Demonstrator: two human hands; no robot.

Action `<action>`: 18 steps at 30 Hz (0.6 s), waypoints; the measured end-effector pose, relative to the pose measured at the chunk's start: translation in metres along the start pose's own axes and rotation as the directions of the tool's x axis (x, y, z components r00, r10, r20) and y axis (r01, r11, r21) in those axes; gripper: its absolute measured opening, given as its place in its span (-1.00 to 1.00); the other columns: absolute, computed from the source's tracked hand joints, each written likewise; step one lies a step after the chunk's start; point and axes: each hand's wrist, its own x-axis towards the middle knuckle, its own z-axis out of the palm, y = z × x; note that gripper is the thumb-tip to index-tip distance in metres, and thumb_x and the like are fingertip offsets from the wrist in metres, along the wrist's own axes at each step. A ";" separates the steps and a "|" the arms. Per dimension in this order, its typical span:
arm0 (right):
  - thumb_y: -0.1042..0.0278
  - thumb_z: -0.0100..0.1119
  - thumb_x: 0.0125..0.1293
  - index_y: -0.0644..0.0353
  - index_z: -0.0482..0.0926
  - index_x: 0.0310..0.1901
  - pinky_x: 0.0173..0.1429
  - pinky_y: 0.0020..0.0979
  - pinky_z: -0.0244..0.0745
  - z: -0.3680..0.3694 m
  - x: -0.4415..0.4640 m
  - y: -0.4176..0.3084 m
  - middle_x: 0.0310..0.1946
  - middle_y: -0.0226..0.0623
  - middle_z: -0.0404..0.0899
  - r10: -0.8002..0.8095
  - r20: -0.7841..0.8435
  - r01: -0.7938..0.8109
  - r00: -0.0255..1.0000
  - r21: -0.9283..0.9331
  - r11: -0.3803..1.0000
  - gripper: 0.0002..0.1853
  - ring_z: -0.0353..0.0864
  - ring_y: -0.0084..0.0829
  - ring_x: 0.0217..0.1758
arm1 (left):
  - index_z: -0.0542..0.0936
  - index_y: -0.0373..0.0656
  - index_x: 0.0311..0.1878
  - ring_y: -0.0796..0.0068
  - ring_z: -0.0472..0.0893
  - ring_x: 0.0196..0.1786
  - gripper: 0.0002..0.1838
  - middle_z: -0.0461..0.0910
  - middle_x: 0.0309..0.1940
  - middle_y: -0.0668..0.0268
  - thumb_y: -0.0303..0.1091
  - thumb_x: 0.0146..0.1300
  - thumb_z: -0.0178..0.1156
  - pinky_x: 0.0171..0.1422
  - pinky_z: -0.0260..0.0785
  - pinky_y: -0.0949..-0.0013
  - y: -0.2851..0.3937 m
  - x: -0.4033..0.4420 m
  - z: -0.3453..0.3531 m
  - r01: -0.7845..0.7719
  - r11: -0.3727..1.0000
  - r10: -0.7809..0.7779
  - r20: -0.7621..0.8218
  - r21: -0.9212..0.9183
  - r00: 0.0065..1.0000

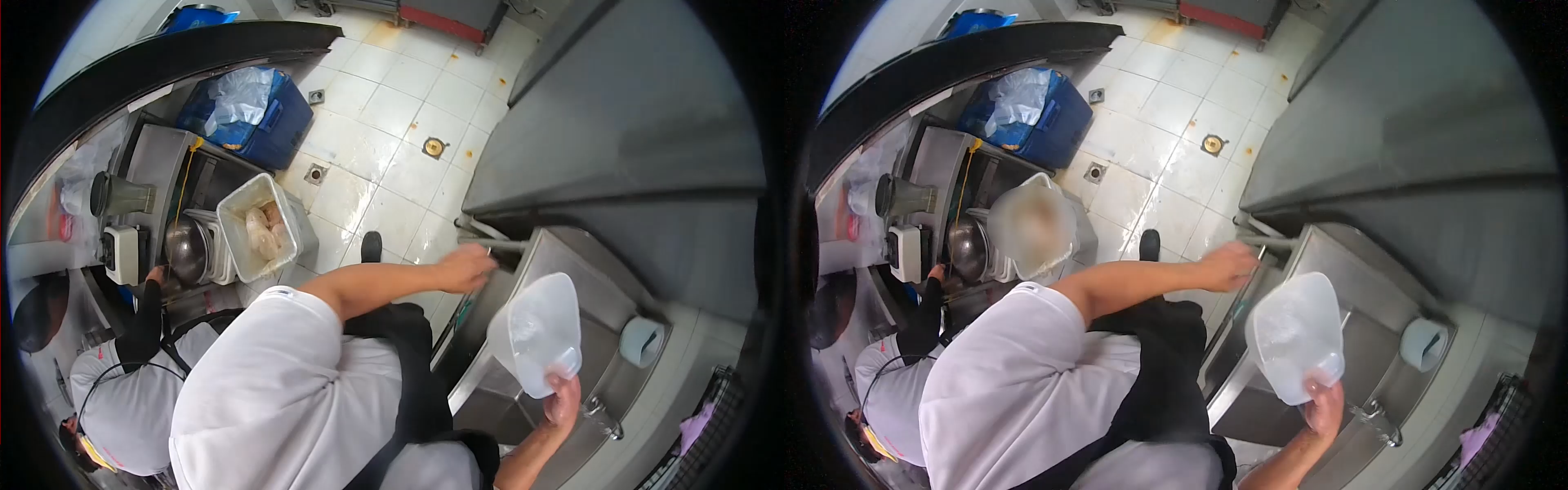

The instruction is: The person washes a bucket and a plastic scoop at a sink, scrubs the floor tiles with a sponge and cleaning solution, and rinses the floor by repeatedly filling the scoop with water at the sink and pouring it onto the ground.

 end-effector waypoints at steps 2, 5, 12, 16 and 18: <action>0.32 0.20 0.05 0.39 0.44 0.09 0.11 -0.36 0.40 0.040 0.041 -0.002 -0.08 -0.27 0.55 0.041 0.054 -0.040 0.998 -0.017 0.999 -0.46 0.53 -0.39 0.01 | 0.60 -0.16 -0.16 0.09 0.51 -0.11 -0.75 0.54 -0.26 0.16 -0.36 0.07 0.28 0.03 0.37 0.12 -0.061 -0.034 -0.052 0.221 0.975 -0.219 -0.106 0.010 0.970; 0.34 0.18 0.09 0.36 0.45 0.08 0.12 -0.35 0.40 0.106 0.103 -0.007 -0.09 -0.29 0.55 0.056 0.198 -0.053 0.979 -0.017 0.998 -0.51 0.53 -0.40 0.00 | 0.66 -0.17 -0.22 0.21 0.57 -0.18 -0.85 0.60 -0.30 0.20 -0.34 0.20 0.24 -0.06 0.43 0.26 -0.112 -0.038 -0.190 0.448 0.884 -0.468 -0.242 -0.134 0.850; 0.42 0.14 0.14 0.33 0.49 -0.03 0.01 -0.43 0.41 0.238 0.219 -0.025 -0.18 -0.33 0.56 0.084 0.263 -0.074 0.961 -0.049 0.996 -0.66 0.52 -0.48 -0.11 | 0.64 -0.23 -0.13 0.55 0.59 -0.07 -0.73 0.60 -0.02 0.30 -0.23 0.24 0.23 0.03 0.40 0.49 0.005 -0.007 -0.599 0.643 0.759 -0.443 -0.648 0.096 0.620; 0.40 0.10 0.17 0.32 0.50 -0.04 -0.03 -0.39 0.51 0.309 0.270 -0.053 -0.17 -0.31 0.57 0.103 0.356 -0.071 0.929 -0.103 0.992 -0.68 0.56 -0.45 -0.08 | 0.63 -0.24 -0.11 0.55 0.58 -0.08 -0.70 0.60 -0.04 0.29 -0.20 0.23 0.23 0.02 0.39 0.49 0.038 -0.026 -0.700 0.425 0.826 -0.104 -0.639 0.371 0.762; 0.39 0.08 0.17 0.32 0.50 -0.05 -0.03 -0.36 0.53 0.341 0.296 -0.068 -0.16 -0.30 0.57 0.107 0.371 -0.050 0.923 -0.160 0.986 -0.68 0.57 -0.44 -0.07 | 0.63 -0.24 -0.11 0.54 0.58 -0.09 -0.69 0.60 -0.05 0.29 -0.19 0.23 0.24 0.01 0.39 0.50 0.021 -0.045 -0.744 0.546 0.708 -0.123 -0.683 0.448 0.720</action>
